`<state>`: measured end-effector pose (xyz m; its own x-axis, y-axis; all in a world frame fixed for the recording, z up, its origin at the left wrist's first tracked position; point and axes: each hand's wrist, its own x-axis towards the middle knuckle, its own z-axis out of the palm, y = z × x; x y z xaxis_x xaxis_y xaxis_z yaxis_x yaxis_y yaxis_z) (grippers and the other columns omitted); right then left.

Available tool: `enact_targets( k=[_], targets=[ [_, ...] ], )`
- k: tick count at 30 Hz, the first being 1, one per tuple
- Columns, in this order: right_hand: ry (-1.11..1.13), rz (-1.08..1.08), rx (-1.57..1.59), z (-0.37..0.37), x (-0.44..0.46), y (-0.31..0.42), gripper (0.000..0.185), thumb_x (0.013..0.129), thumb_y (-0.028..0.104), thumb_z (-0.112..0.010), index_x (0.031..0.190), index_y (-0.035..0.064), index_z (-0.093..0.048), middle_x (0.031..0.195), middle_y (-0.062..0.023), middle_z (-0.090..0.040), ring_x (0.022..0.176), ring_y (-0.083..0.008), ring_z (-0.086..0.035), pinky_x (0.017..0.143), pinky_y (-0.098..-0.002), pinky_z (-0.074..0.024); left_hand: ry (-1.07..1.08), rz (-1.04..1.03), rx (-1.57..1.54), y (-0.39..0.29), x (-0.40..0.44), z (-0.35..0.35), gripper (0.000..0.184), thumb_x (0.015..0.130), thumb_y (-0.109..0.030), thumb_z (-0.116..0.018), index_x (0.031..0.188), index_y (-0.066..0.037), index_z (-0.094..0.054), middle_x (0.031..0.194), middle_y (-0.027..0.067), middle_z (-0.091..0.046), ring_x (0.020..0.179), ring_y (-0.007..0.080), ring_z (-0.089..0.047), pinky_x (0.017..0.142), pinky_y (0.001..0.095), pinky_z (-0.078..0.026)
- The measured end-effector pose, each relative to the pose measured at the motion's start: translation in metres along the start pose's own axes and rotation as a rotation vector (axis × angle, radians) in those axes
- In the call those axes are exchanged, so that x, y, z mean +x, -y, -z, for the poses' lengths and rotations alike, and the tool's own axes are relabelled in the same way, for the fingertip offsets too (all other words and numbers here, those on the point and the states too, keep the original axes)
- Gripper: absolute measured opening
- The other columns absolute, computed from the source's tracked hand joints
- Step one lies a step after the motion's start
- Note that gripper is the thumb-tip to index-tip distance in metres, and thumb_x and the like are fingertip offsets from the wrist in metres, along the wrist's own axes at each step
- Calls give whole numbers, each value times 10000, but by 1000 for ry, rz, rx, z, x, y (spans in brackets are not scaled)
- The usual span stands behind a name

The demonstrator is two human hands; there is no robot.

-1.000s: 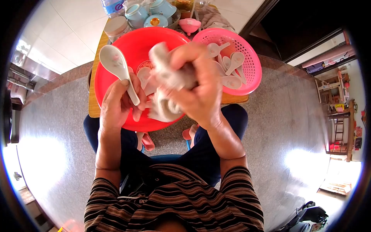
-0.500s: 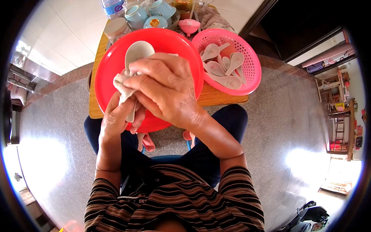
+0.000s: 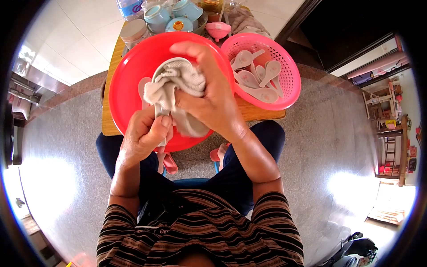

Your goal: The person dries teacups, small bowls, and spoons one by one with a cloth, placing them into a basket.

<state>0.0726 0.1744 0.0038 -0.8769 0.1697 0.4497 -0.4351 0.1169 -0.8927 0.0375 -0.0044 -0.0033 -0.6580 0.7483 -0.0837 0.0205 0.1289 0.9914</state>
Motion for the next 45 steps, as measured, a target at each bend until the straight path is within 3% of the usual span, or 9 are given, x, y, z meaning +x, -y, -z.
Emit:
enact_targets(
  k=[5, 8, 13, 19, 26, 31, 35, 41, 45],
  targets=[
    [65, -116, 147, -5, -7, -3, 429, 773, 13, -684, 1179, 41, -549, 1058, -35, -606, 982, -99, -577, 851, -260, -472, 13, 27, -95, 2, -2, 3, 223, 922, -215, -502, 869, -11, -576, 599, -4, -540, 479, 55, -511, 448, 222, -413],
    [-46, 107, -291, 5, 0, 4, 302, 734, -2, -696, 1024, 26, -615, 938, -54, -663, 892, -125, -631, 796, -283, -505, 111, 60, -18, -3, 0, 1, 245, 951, -213, -472, 945, 4, -587, 589, -7, -520, 467, 54, -473, 443, 223, -383],
    [-201, 289, -509, 16, 2, 0, 323, 728, -13, -686, 1044, 24, -630, 913, -62, -683, 841, -128, -643, 763, -284, -514, 258, 97, -161, -3, 2, -5, 246, 981, -209, -407, 986, -7, -548, 602, 8, -522, 457, 72, -455, 455, 226, -378],
    [-43, 16, -93, 2, 5, -10, 338, 753, -21, -643, 1080, 46, -599, 955, -41, -653, 921, -103, -609, 817, -272, -494, 219, 98, -433, 6, 5, -3, 243, 985, -182, -346, 983, -7, -515, 603, 37, -543, 447, 85, -462, 442, 222, -378],
    [-165, 197, -423, 17, 5, -10, 271, 760, -1, -678, 1022, 42, -624, 868, -43, -670, 797, -100, -629, 728, -260, -508, 280, 141, -445, 5, 7, -4, 289, 1016, -286, -336, 973, -37, -476, 542, -7, -427, 385, 70, -352, 359, 211, -291],
    [-301, 258, -456, 20, 5, -16, 200, 770, 19, -680, 965, 34, -637, 823, -45, -669, 745, -86, -611, 677, -258, -498, 371, 109, -1090, 18, 16, 4, 428, 1030, -474, -312, 967, -72, -447, 488, -25, -341, 302, 77, -294, 301, 198, -210],
    [-259, 199, -307, 18, 4, -22, 226, 772, -4, -668, 991, 31, -624, 854, -41, -660, 804, -73, -594, 722, -252, -486, 347, 166, -1169, 14, 13, 8, 356, 1035, -408, -363, 959, -72, -452, 489, -23, -348, 295, 77, -292, 296, 200, -212],
    [-169, 93, -56, 19, 4, -22, 317, 826, -24, -613, 1141, 13, -601, 1054, -29, -653, 944, -97, -596, 831, -255, -484, -41, -133, -592, 0, 10, 8, 281, 1018, -293, -471, 1045, -18, -523, 535, -44, -370, 362, 45, -304, 321, 188, -208],
    [-90, 133, -40, 13, 5, -21, 430, 826, 33, -638, 1248, 24, -557, 1086, -52, -643, 939, -104, -598, 830, -257, -487, -143, -277, -178, 14, 13, 5, 240, 978, -175, -555, 1146, -3, -554, 760, 0, -566, 654, 84, -535, 584, 220, -417]
  ],
)
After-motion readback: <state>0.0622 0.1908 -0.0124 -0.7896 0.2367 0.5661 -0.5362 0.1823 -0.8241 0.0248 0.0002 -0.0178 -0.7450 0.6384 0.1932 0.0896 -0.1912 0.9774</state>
